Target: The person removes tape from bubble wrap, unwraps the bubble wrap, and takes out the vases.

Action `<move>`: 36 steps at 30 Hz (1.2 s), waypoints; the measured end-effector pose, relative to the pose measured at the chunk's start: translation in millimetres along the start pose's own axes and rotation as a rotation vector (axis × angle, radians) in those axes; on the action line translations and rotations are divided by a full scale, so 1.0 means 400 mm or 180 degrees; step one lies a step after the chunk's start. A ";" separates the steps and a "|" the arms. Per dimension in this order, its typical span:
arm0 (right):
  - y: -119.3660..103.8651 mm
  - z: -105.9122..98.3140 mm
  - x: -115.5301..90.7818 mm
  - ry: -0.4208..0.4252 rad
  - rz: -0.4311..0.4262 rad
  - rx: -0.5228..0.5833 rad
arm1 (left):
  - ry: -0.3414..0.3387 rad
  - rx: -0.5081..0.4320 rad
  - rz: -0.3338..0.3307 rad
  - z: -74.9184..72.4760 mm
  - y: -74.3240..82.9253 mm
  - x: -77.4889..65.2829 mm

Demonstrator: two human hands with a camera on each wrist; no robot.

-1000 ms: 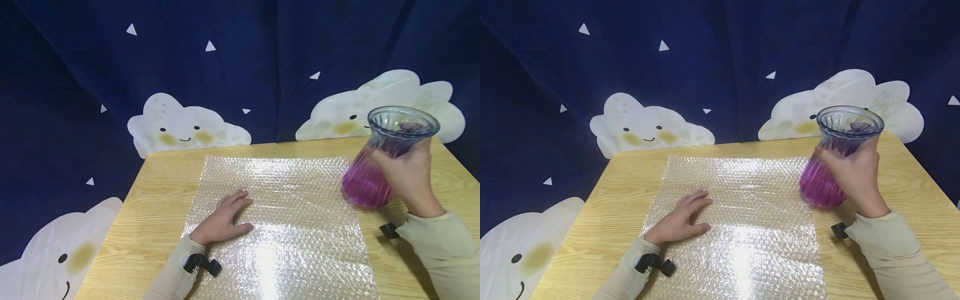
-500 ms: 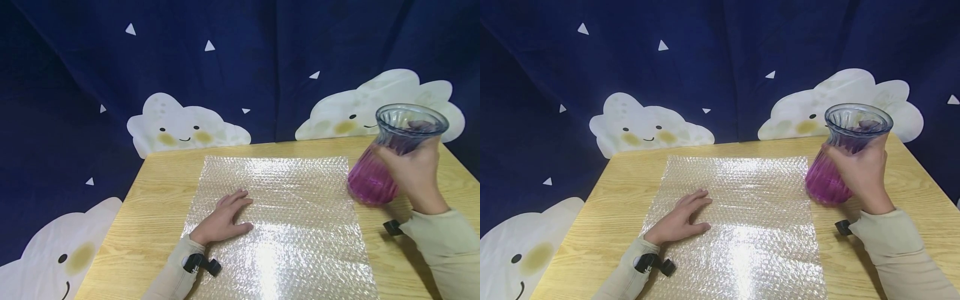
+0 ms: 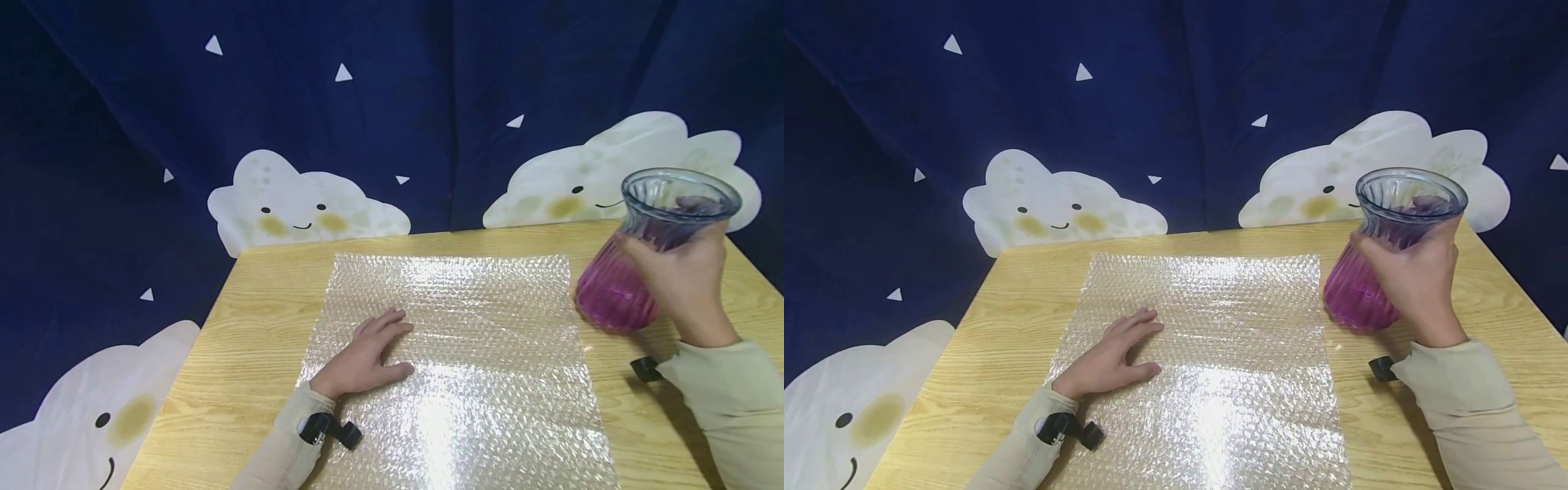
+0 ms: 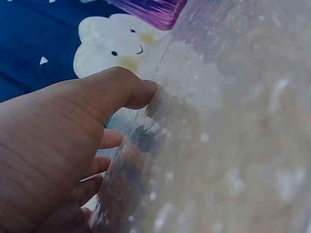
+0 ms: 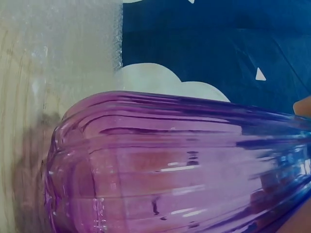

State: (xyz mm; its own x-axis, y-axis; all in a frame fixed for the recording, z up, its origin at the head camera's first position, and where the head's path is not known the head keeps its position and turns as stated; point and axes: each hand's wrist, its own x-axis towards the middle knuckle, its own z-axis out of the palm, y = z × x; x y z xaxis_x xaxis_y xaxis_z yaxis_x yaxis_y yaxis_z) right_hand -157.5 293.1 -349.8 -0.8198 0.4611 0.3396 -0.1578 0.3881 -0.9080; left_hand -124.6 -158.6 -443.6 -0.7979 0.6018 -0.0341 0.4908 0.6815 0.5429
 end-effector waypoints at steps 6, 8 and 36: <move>0.003 -0.002 0.002 -0.0009 0.0000 -0.0039 | 0.0037 -0.0019 0.0047 -0.001 0.002 -0.001; 0.003 -0.002 0.004 -0.0015 0.0018 -0.0039 | 0.0052 -0.0037 0.0055 -0.001 0.002 -0.001; 0.016 -0.009 0.013 0.0017 0.0066 0.0004 | 0.0038 -0.0055 0.0035 0.000 -0.003 -0.001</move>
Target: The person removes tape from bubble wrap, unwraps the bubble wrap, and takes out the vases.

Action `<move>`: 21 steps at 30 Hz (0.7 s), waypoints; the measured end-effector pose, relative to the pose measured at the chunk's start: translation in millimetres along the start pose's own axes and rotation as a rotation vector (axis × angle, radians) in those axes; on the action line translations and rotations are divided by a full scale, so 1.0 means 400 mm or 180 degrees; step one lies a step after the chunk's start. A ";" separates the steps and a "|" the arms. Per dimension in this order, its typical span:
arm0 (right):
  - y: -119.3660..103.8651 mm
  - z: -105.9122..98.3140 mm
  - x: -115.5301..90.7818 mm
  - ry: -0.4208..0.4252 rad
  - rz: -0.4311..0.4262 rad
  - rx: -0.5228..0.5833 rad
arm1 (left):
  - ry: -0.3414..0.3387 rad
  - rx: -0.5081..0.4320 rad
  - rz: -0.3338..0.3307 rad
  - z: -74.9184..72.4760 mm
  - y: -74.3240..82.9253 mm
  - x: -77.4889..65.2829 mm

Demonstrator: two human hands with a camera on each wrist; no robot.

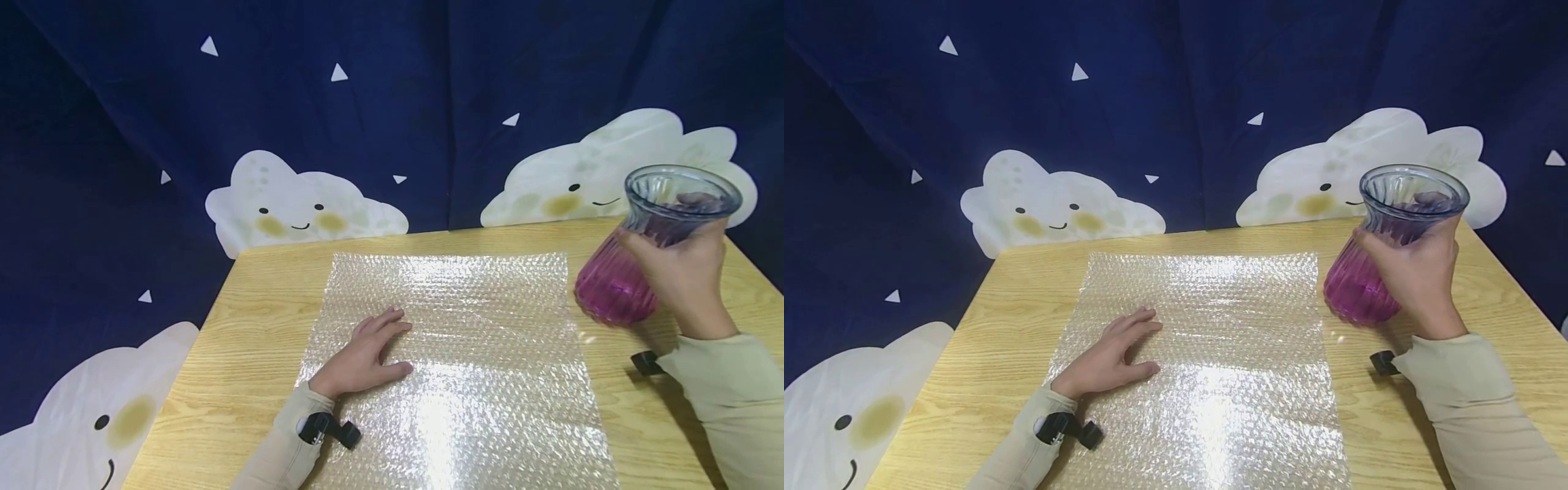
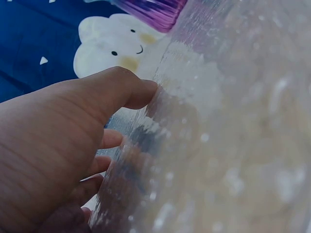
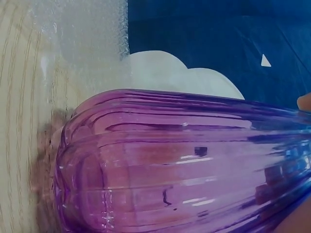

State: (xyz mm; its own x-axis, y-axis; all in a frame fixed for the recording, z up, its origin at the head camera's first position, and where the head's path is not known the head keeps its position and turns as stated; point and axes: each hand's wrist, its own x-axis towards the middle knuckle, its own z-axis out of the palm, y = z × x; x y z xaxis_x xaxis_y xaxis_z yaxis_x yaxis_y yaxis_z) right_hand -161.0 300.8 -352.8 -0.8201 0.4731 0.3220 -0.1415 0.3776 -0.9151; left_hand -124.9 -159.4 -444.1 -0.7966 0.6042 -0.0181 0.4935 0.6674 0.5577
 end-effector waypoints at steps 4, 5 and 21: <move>0.005 -0.002 -0.001 -0.0076 -0.0017 -0.0004 | -0.0002 0.0016 -0.0005 0.000 0.001 0.000; 0.007 -0.002 -0.001 -0.0093 -0.0028 -0.0015 | 0.0000 0.0021 -0.0005 0.000 0.000 0.000; 0.019 -0.002 0.003 -0.0094 -0.0196 0.0033 | -0.0048 0.0015 -0.0016 -0.001 -0.004 0.000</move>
State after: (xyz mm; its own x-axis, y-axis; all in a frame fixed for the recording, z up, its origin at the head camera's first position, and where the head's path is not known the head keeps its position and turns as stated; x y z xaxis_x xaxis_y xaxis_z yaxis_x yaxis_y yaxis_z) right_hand -162.4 304.9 -359.1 -0.8256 0.4255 0.3705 -0.1978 0.3968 -0.8963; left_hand -125.8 -160.6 -444.5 -0.7938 0.6072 -0.0335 0.4911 0.6725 0.5537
